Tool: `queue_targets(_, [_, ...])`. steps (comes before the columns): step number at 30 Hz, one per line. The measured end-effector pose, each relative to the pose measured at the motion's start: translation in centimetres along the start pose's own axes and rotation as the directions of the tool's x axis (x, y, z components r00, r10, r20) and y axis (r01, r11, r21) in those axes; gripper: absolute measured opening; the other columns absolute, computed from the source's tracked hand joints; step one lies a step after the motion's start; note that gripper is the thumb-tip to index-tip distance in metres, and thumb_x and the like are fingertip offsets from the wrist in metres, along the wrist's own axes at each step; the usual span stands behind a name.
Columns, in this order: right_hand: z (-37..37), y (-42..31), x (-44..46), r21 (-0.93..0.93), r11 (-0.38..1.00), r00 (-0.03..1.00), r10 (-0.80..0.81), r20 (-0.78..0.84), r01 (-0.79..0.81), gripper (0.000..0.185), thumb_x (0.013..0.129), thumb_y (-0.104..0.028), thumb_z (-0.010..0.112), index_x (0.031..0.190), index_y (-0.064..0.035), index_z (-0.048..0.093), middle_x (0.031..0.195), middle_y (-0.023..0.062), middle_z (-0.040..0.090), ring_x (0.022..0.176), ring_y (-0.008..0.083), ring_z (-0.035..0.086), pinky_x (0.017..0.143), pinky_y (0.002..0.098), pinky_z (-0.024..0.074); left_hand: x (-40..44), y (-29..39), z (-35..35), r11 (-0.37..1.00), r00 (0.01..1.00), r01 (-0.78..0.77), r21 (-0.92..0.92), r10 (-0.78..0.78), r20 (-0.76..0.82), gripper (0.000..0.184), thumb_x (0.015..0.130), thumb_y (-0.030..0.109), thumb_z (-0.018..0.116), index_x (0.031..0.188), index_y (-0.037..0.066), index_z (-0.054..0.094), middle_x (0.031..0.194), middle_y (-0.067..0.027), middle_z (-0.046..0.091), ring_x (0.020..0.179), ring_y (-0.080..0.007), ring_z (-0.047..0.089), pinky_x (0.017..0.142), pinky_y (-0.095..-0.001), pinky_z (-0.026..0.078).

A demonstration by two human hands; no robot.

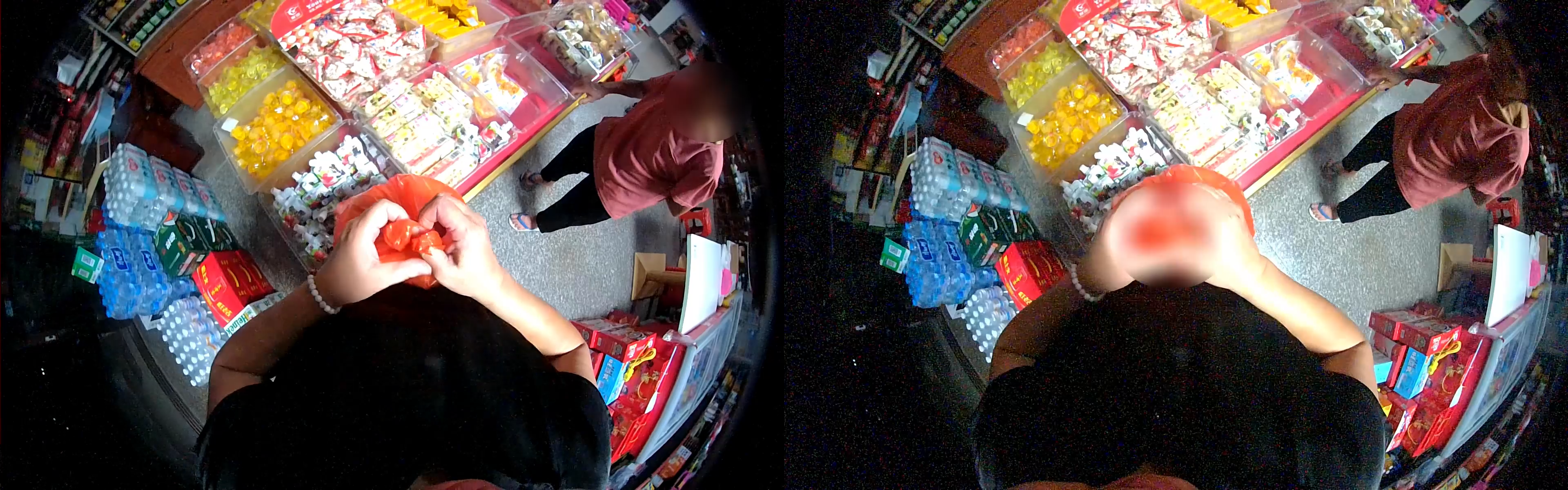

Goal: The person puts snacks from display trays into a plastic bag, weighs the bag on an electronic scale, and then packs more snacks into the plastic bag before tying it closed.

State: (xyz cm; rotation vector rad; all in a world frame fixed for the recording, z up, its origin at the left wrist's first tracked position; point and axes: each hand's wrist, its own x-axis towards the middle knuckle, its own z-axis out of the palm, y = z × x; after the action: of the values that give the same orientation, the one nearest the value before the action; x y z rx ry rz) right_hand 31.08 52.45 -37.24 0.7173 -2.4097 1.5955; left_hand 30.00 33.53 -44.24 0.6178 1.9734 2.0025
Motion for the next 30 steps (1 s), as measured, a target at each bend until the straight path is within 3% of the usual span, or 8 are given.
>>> queue_targets(2, [-0.1,-0.2,0.6,0.096,0.995,0.999,0.013,-0.034,-0.010,0.016,0.071,-0.002,0.066,0.081,-0.0019,0.054,0.080,0.0097,0.059,0.074,0.0243,0.060,0.067,0.0333,0.0474,-0.2,-0.9,0.2,0.997,0.999,-0.002,0.079,0.005,-0.039,0.031,0.073,0.008,0.076,0.094,0.002,0.054,0.082,-0.0119,0.059,0.077,-0.0247,0.062,0.071,-0.0344,0.048])
queue_targets(5, [-3.3,1.4,2.6,0.182,0.948,0.743,0.078,0.664,-0.262,0.022,0.074,0.002,0.065,0.096,-0.0020,0.063,0.095,0.0075,0.067,0.088,0.0175,0.063,0.078,0.0323,0.0500,-0.6,3.4,0.4,0.948,0.997,-0.057,0.315,0.036,0.072,0.020,0.077,0.005,0.070,0.087,-0.001,0.054,0.080,-0.0148,0.058,0.074,-0.0282,0.062,0.067,-0.0350,0.048])
queue_targets(8, [-5.8,7.6,4.9,0.493,0.801,0.721,-0.115,0.684,-0.340,0.036,0.078,0.001,0.065,0.114,-0.0052,0.064,0.120,0.0130,0.061,0.117,0.0225,0.054,0.102,0.0352,0.0404,-1.2,3.1,0.1,0.933,0.997,-0.059,0.356,0.076,-0.034,0.017,0.080,0.005,0.067,0.089,0.000,0.054,0.087,-0.0144,0.059,0.084,-0.0274,0.061,0.077,-0.0343,0.048])
queue_targets(10, [-4.4,14.0,5.0,-0.055,0.962,0.847,0.262,0.463,-0.267,0.043,0.085,-0.019,0.063,0.127,-0.0091,0.055,0.135,0.0119,0.050,0.128,0.0267,0.045,0.107,0.0444,0.0338,-1.3,2.9,-0.3,0.938,0.991,-0.083,0.336,0.113,-0.071,0.017,0.081,0.006,0.067,0.092,0.000,0.054,0.091,-0.0132,0.059,0.088,-0.0265,0.060,0.081,-0.0341,0.046])
queue_targets(13, [-0.9,22.4,3.0,-0.875,0.484,0.742,0.594,0.310,-0.022,0.063,0.092,-0.045,0.051,0.145,-0.0161,0.037,0.154,0.0070,0.030,0.143,0.0313,0.025,0.113,0.0610,0.0186,-2.3,3.3,-0.5,0.961,0.982,0.009,0.277,0.043,-0.182,0.017,0.084,0.006,0.065,0.095,0.001,0.054,0.096,-0.0108,0.059,0.094,-0.0243,0.058,0.088,-0.0340,0.044])
queue_targets(20, [-1.3,21.2,1.3,-0.666,0.738,0.966,0.236,0.104,-0.108,0.040,0.090,-0.016,0.059,0.130,-0.0113,0.054,0.136,0.0160,0.049,0.125,0.0292,0.050,0.103,0.0459,0.0404,0.0,5.6,-1.8,0.992,0.802,0.118,-0.037,-0.117,-0.585,0.005,0.097,0.009,0.055,0.101,0.006,0.054,0.096,-0.0031,0.056,0.089,-0.0127,0.055,0.084,-0.0287,0.045])
queue_targets(22, [-0.9,22.4,-0.4,0.064,0.872,0.844,0.447,0.298,-0.485,0.032,0.088,0.000,0.056,0.120,-0.0065,0.058,0.122,0.0141,0.056,0.106,0.0232,0.061,0.085,0.0336,0.0506,1.6,6.1,-1.7,1.000,0.633,-0.005,0.002,0.005,-0.774,0.008,0.097,0.012,0.055,0.101,0.006,0.055,0.092,-0.0043,0.059,0.087,-0.0140,0.057,0.082,-0.0290,0.046])
queue_targets(30, [1.3,20.9,-2.8,-0.261,0.964,0.901,0.160,0.404,-0.054,0.067,0.085,-0.004,0.062,0.145,-0.0088,0.032,0.131,0.0215,0.048,0.100,0.0297,0.064,0.085,0.0351,0.0534,2.8,-9.7,-8.9,0.929,0.579,0.279,0.243,0.040,-0.814,0.026,0.094,0.023,0.061,0.110,0.003,0.056,0.099,-0.0086,0.064,0.088,-0.0184,0.060,0.082,-0.0315,0.047])
